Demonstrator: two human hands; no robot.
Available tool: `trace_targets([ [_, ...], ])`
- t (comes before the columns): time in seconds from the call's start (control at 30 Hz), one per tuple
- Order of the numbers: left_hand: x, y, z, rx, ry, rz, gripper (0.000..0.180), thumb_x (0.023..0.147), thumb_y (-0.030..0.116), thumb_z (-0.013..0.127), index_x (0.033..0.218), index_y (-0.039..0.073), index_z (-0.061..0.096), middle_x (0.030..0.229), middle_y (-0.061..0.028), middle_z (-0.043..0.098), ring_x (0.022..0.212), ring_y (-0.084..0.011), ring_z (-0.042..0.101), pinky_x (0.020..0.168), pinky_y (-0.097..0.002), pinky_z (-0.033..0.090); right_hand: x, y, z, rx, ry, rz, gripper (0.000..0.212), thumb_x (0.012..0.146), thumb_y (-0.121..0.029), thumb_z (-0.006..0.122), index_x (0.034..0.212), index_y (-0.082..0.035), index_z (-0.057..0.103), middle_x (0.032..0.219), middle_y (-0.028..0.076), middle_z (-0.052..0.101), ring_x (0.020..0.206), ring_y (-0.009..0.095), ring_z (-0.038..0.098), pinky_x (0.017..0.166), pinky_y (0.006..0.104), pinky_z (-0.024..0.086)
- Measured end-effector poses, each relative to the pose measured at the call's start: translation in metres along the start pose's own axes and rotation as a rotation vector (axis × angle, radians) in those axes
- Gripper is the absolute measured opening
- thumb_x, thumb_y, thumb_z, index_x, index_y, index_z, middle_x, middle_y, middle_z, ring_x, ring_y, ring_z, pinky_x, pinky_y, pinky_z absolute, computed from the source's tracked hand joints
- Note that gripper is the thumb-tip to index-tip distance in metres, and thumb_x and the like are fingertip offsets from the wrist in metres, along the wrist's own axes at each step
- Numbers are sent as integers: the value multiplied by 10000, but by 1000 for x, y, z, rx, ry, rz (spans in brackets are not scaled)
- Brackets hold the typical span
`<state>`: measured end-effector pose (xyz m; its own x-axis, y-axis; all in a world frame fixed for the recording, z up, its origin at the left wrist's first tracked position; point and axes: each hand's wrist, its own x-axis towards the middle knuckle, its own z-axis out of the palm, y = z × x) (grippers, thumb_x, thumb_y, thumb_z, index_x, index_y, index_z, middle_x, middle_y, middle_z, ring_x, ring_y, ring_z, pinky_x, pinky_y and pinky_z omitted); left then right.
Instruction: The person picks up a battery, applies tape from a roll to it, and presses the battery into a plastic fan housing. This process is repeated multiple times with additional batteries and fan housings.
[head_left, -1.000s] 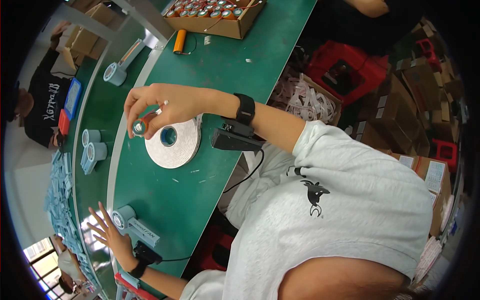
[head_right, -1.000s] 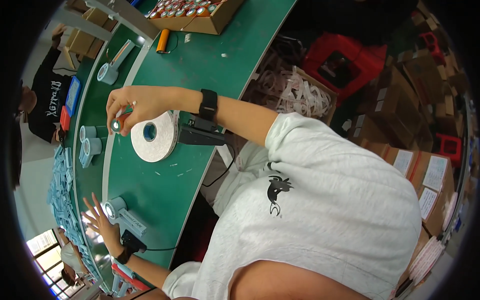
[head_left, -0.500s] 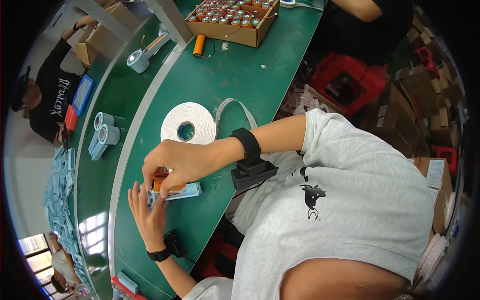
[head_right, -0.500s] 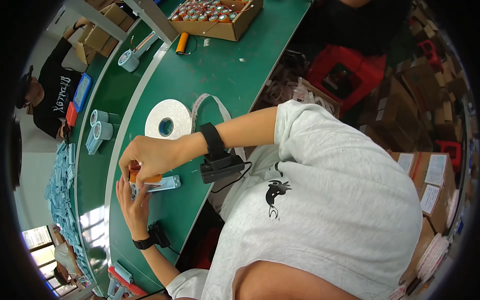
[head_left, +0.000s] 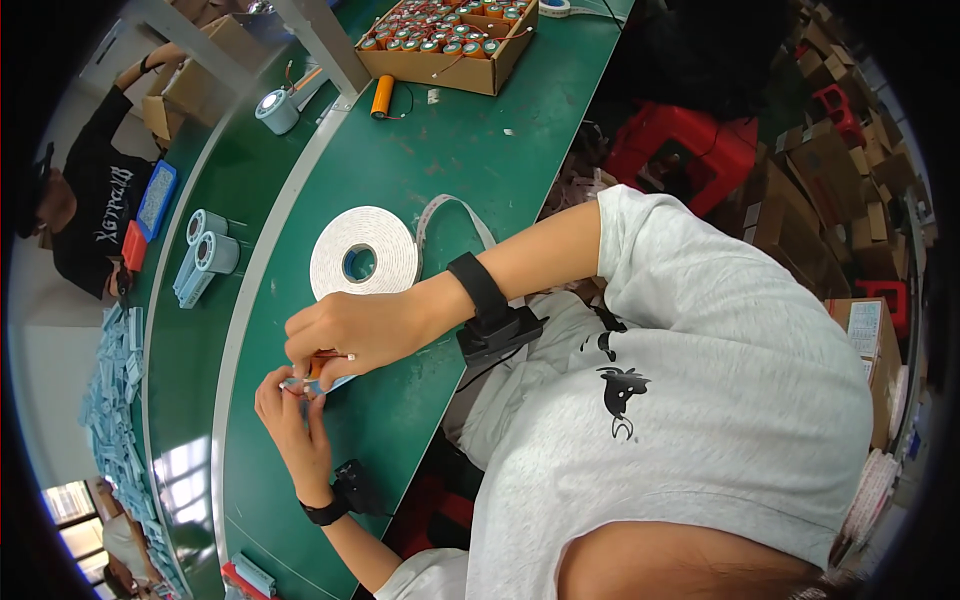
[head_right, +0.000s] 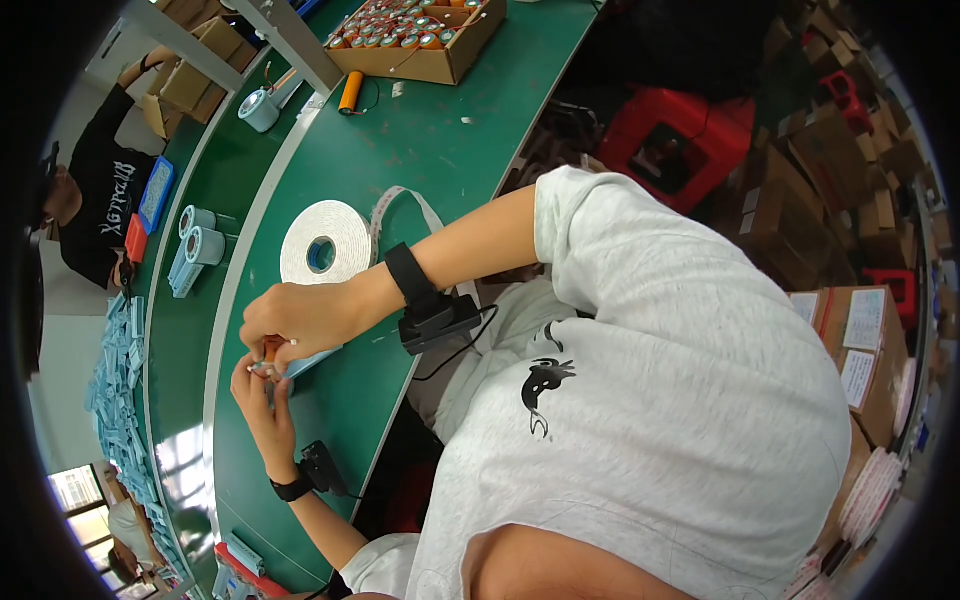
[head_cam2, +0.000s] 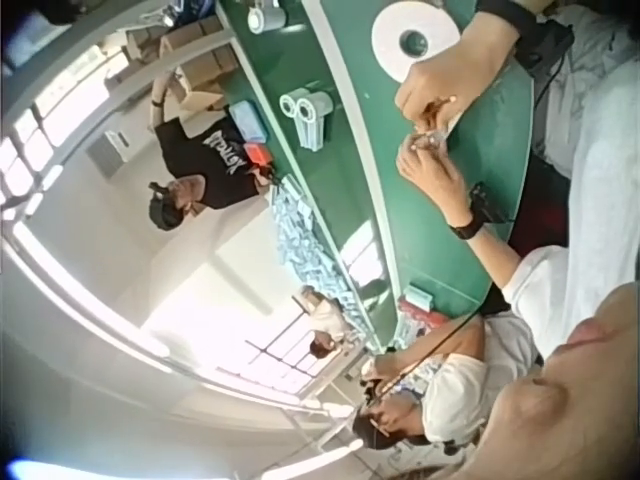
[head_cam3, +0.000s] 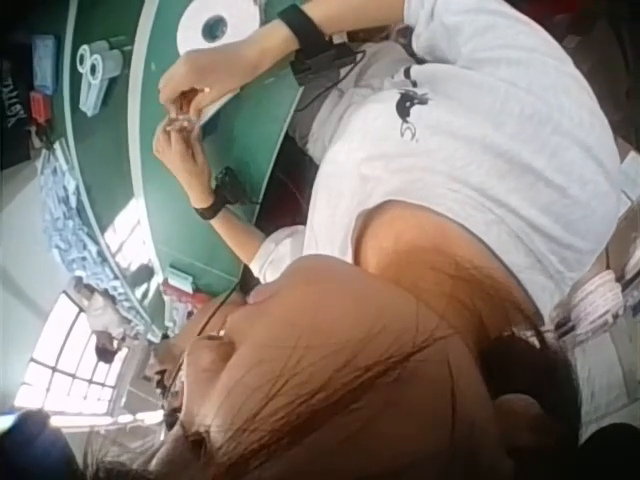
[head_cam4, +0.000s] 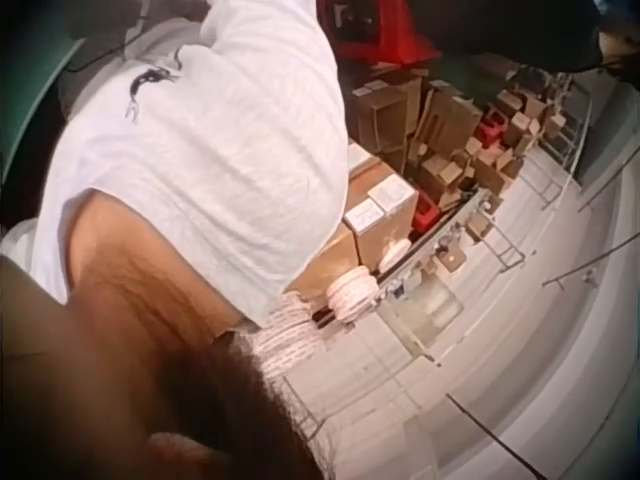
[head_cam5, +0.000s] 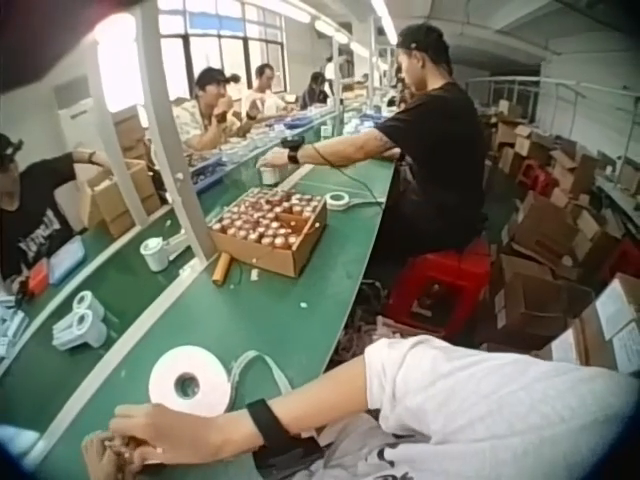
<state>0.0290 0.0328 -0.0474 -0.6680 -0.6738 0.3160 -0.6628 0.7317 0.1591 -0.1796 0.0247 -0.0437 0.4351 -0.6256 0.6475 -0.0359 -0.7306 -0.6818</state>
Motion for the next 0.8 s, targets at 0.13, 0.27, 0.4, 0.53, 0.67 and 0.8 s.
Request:
trace_targets([
  [0.13, -1, -4, 3, -89, 64, -34, 168, 765, 46, 549, 908, -11, 483, 1075, -141, 484, 1048, -356, 413, 909, -427, 311, -3, 3, 6, -124, -69, -30, 119, 690, -34, 617, 796, -11, 570, 711, 88, 530, 660, 236, 579, 556, 309, 472],
  [0.27, -6, -7, 4, -218, 84, -142, 151, 779, 20, 523, 920, -12, 477, 1094, -146, 490, 1051, -335, 430, 903, -401, 330, 5, 6, 21, -457, -355, 30, 90, 706, -50, 594, 774, 4, 571, 681, 111, 558, 664, 260, 587, 540, 332, 480],
  [0.4, -11, -11, 5, -707, 231, -368, 223, 768, 39, 552, 976, -13, 493, 1115, -139, 499, 1057, -279, 452, 889, -358, 358, 25, 12, 27, -484, -551, 105, 98, 713, -71, 579, 758, 16, 580, 664, 142, 576, 684, 291, 588, 533, 363, 482],
  [0.53, -6, -4, -2, -681, 204, -374, 405, 709, 74, 643, 1074, -9, 488, 1132, -129, 504, 1050, -227, 469, 865, -319, 387, 28, 35, 24, -227, -652, 150, 166, 704, -65, 584, 846, 20, 581, 651, 155, 574, 689, 309, 589, 542, 383, 481],
  [0.67, -13, -12, -5, -407, 178, -366, 637, 618, 97, 741, 1173, 0, 444, 1159, -127, 493, 1053, -217, 476, 859, -298, 393, -8, 50, 46, 27, -153, 153, 324, 694, -47, 594, 1009, 6, 540, 644, 157, 576, 679, 298, 597, 546, 382, 477],
  [0.8, 12, -20, -15, -299, 197, -259, 780, 572, 71, 777, 1245, 10, 385, 1195, -122, 469, 1071, -221, 470, 887, -290, 373, 3, 66, 37, 142, -9, 240, 445, 697, -36, 599, 1123, 2, 473, 676, 157, 592, 636, 262, 603, 533, 356, 473],
])
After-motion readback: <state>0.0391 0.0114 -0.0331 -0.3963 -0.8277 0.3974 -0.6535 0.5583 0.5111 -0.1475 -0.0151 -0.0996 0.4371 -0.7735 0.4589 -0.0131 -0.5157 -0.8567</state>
